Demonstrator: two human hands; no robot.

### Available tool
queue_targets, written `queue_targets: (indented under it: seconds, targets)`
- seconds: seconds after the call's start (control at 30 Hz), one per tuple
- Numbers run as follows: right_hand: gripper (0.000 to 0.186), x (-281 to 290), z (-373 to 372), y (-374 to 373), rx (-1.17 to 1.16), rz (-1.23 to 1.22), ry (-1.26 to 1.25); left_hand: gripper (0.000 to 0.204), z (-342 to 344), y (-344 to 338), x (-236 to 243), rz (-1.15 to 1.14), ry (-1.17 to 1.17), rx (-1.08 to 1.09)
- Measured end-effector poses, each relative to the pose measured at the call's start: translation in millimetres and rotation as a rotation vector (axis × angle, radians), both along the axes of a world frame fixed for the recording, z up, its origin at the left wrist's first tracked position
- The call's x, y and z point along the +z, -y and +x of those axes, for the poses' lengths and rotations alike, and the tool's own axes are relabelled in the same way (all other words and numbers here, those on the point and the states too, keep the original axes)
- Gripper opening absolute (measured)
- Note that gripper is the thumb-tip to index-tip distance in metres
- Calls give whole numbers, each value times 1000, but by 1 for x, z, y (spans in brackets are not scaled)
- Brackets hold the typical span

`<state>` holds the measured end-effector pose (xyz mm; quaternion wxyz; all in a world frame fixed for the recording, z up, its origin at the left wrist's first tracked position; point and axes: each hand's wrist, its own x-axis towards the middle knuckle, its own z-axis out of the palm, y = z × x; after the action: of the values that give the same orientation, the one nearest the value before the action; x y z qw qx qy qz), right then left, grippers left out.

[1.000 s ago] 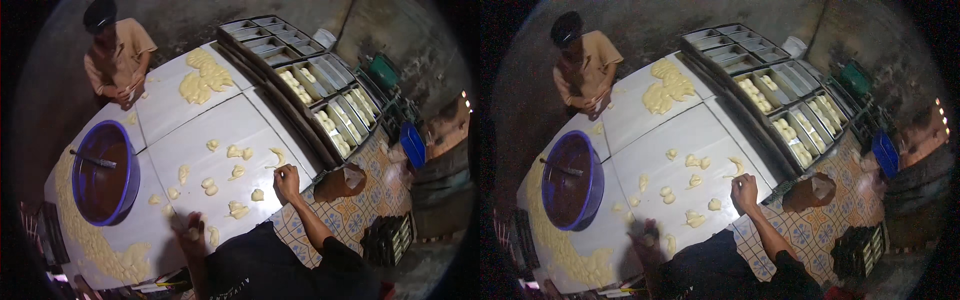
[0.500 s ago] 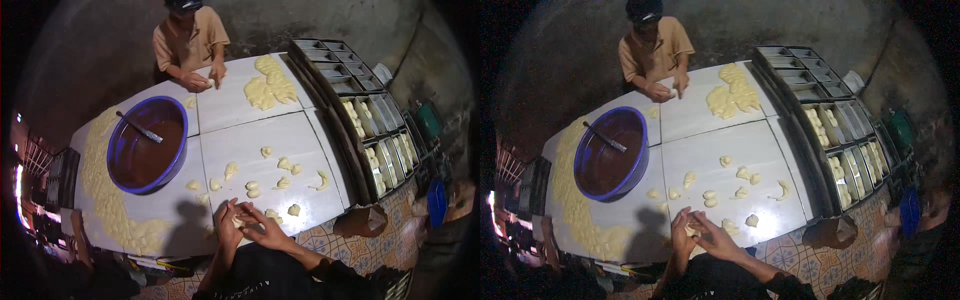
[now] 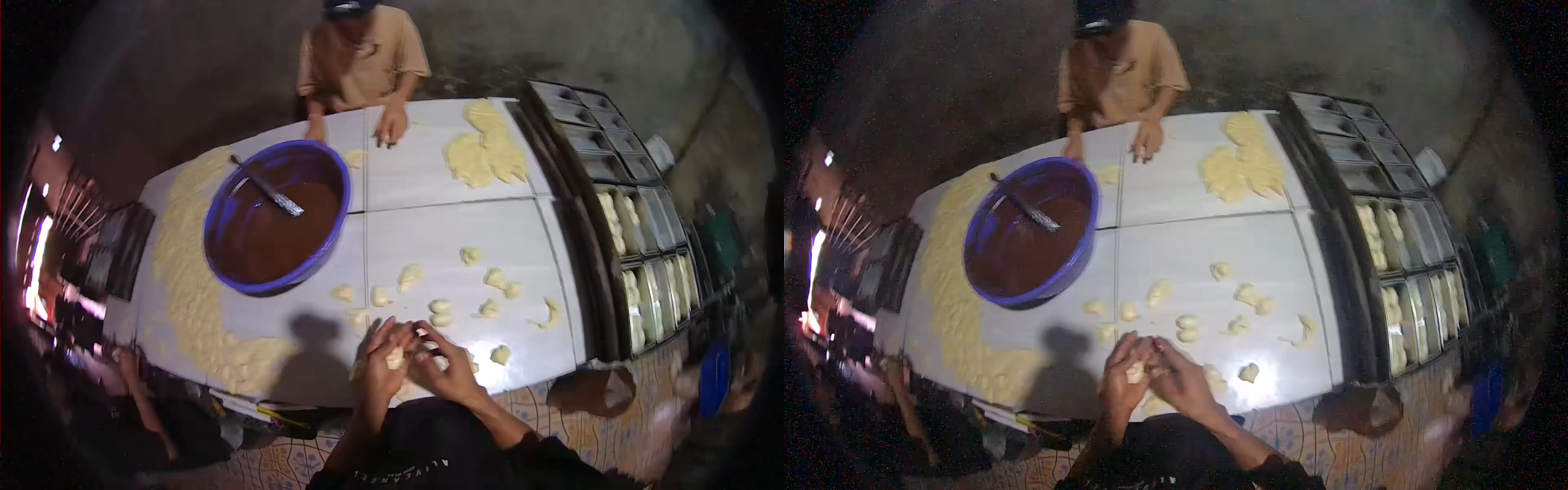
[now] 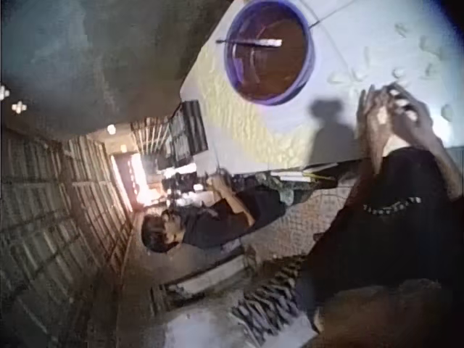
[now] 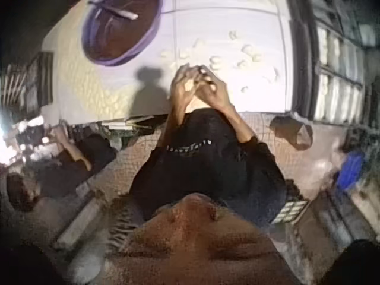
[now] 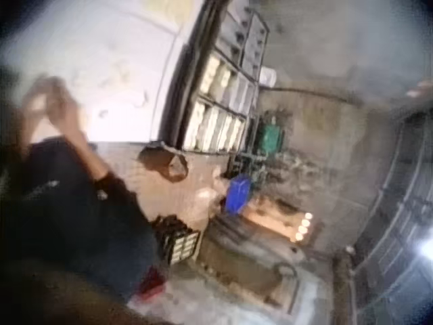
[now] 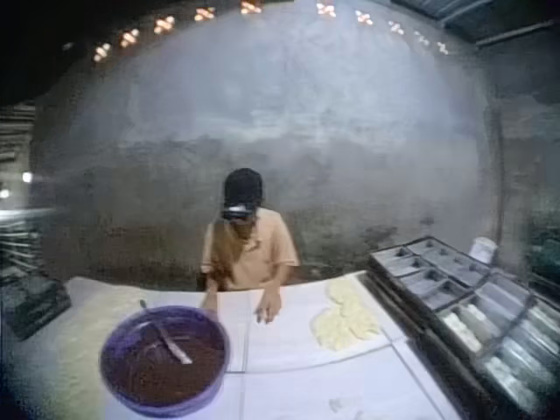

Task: The person shapes dough pieces by hand on a table, folding and rolling them, and arranges the shaped dough rolls into metal baking pans.

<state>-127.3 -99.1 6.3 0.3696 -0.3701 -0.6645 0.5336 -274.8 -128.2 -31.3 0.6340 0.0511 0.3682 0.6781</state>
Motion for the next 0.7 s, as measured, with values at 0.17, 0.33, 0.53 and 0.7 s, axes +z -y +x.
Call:
queue_targets:
  seconds: [0.17, 0.33, 0.53, 0.7]
  targets:
    - [38, -26, -20, 6, 47, 332, 180, 69, 14, 0, 2, 118, -172, -77]
    - [34, 0, -13, -25, -14, 71, -86, 68, -5, 8, 6, 215, -356, 64]
    - [40, -19, -15, -28, 114, 259, 87, 29, -1, 18, 11, 14, -827, -19]
    - [49, 3, -23, -61, -59, 75, -39, 16, -4, 1, 32, -201, -976, -64]
